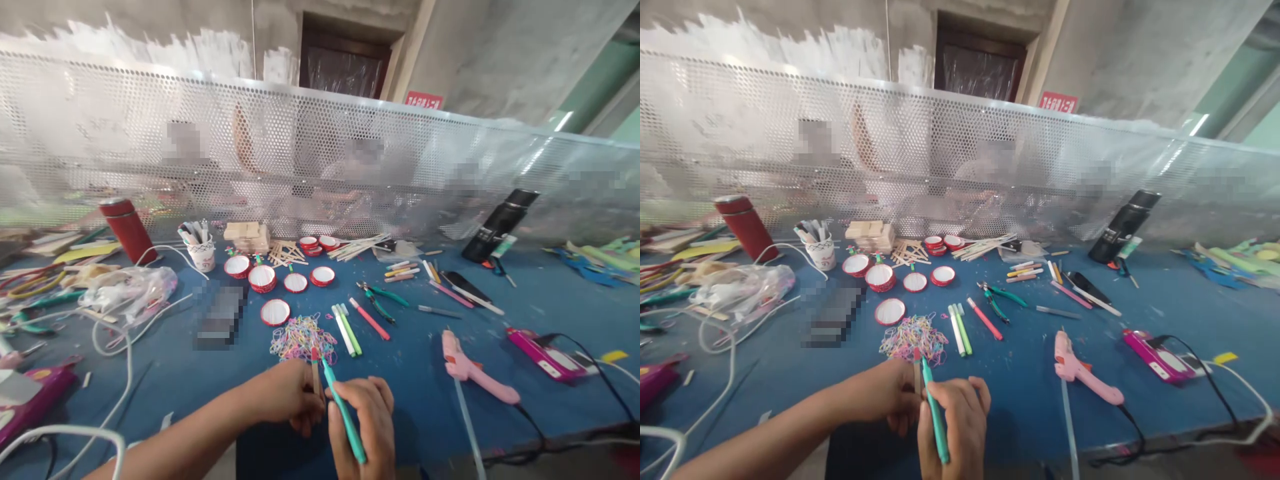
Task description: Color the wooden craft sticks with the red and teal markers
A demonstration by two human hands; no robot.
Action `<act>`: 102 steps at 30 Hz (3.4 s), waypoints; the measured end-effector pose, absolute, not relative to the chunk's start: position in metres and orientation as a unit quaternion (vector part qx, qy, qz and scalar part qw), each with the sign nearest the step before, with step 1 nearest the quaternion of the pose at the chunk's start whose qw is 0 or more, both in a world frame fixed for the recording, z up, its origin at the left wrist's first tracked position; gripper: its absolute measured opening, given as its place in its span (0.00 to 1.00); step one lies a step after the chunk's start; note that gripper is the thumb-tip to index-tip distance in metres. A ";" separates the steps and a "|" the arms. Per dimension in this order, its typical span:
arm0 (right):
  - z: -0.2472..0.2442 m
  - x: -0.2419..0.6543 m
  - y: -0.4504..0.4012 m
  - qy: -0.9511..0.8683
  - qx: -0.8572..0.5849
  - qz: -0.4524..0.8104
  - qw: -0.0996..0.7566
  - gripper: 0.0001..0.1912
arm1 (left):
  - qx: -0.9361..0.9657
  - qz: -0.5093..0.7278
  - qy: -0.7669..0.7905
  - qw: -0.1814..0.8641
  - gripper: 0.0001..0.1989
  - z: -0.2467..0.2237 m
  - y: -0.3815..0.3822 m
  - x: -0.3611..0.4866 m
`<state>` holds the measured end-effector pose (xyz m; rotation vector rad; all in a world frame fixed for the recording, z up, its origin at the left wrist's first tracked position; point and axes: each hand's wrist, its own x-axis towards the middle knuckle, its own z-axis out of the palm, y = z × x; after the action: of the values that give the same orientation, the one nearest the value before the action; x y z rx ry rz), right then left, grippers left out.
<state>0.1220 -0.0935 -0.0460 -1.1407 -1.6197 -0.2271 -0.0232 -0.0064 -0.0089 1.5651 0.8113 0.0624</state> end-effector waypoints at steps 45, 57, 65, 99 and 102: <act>-0.047 0.132 -0.089 -0.687 -0.473 -0.068 0.548 0.04 | 0.700 0.003 0.380 0.605 0.08 -0.007 -0.005 -0.017; -0.045 0.129 -0.088 -0.686 -0.488 -0.070 0.534 0.04 | 0.700 0.009 0.378 0.606 0.08 -0.008 -0.004 -0.017; -0.045 0.130 -0.090 -0.672 -0.496 -0.078 0.545 0.04 | 0.699 0.010 0.378 0.607 0.07 -0.007 -0.004 -0.016; -0.043 0.127 -0.088 -0.673 -0.498 -0.086 0.540 0.05 | 0.711 0.015 0.373 0.596 0.07 -0.006 -0.007 -0.016; -0.044 0.127 -0.087 -0.663 -0.509 -0.091 0.541 0.04 | 0.705 0.019 0.376 0.601 0.07 -0.005 -0.007 -0.016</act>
<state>0.1273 -0.0874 -0.0440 -1.2100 -1.5741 -0.2165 -0.0162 -0.0070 -0.0050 1.6329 0.8720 0.0432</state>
